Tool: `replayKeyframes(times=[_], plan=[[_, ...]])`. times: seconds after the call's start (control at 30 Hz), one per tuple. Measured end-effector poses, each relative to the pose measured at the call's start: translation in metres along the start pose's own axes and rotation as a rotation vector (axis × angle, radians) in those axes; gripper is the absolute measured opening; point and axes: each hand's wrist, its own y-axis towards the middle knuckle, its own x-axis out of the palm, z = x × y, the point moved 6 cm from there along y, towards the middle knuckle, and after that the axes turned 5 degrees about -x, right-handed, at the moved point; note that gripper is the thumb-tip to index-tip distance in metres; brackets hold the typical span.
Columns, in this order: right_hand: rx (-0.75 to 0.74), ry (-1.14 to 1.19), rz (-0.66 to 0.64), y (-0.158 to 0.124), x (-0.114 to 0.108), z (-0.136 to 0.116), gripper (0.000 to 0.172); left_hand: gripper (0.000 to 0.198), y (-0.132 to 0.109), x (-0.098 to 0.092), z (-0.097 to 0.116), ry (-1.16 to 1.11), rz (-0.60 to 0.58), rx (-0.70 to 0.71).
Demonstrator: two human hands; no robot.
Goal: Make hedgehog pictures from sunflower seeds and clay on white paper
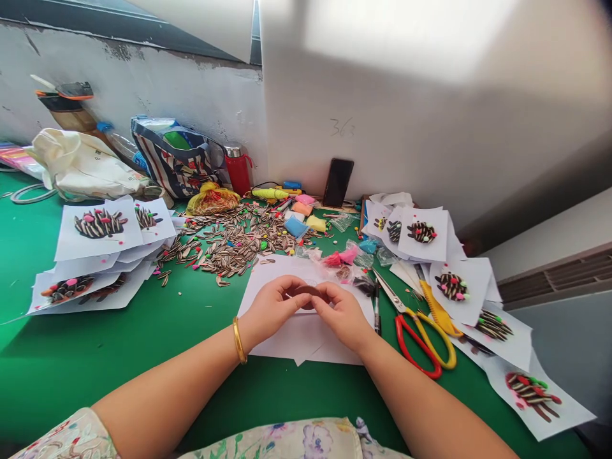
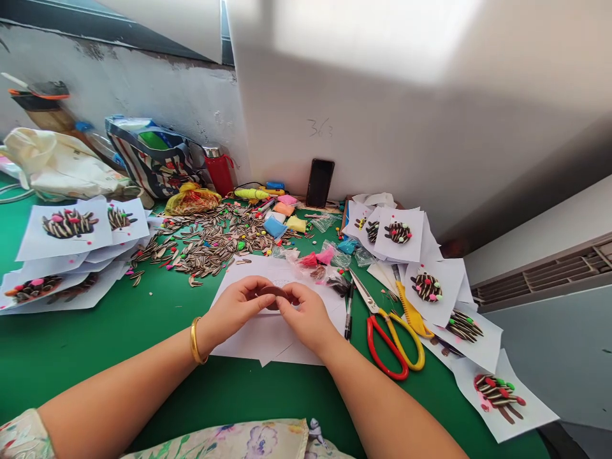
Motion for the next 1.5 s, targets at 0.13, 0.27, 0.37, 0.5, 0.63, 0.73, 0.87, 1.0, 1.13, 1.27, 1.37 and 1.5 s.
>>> replayKeyframes(times=[0.13,0.27,0.37,0.5,0.63,0.73,0.87,1.0,1.13,1.27,1.37,1.5], plan=[[-0.015,-0.03,-0.03,0.0,0.001,-0.001,0.01,0.02,-0.001,0.0,0.004,0.008,0.01,0.007],[0.015,0.053,-0.002,0.0,0.001,0.004,0.012,0.018,-0.001,-0.001,0.005,-0.022,0.02,-0.005],[0.027,0.042,0.001,0.0,0.001,0.005,0.012,0.026,-0.001,-0.004,0.007,0.054,0.063,0.042],[0.005,-0.008,-0.034,-0.001,0.004,0.004,0.01,0.016,-0.002,-0.001,0.006,0.114,0.037,0.061],[0.031,0.05,0.026,0.0,0.001,0.008,0.008,0.018,-0.001,-0.002,0.004,0.041,0.057,0.046],[0.047,0.111,0.025,0.0,0.001,0.011,0.009,0.024,-0.004,-0.004,0.01,0.163,0.096,0.161],[0.055,0.209,-0.002,0.0,0.004,0.01,0.014,0.018,-0.007,0.0,0.017,0.353,0.044,0.326],[0.068,0.251,0.018,0.001,0.004,0.013,0.014,0.025,-0.007,-0.002,0.014,0.378,0.084,0.301],[0.07,0.243,0.011,0.001,0.003,0.014,0.014,0.016,-0.006,-0.002,0.012,0.385,0.103,0.26],[0.076,0.175,0.018,0.0,0.002,0.011,0.015,0.015,-0.003,-0.003,0.007,0.254,0.093,0.135],[0.094,0.184,0.007,0.001,0.002,0.009,0.019,0.014,0.0,-0.002,0.004,0.117,0.051,0.042],[0.13,0.271,-0.042,0.002,0.006,0.008,0.018,0.019,-0.001,-0.002,0.004,0.01,0.053,0.02]])
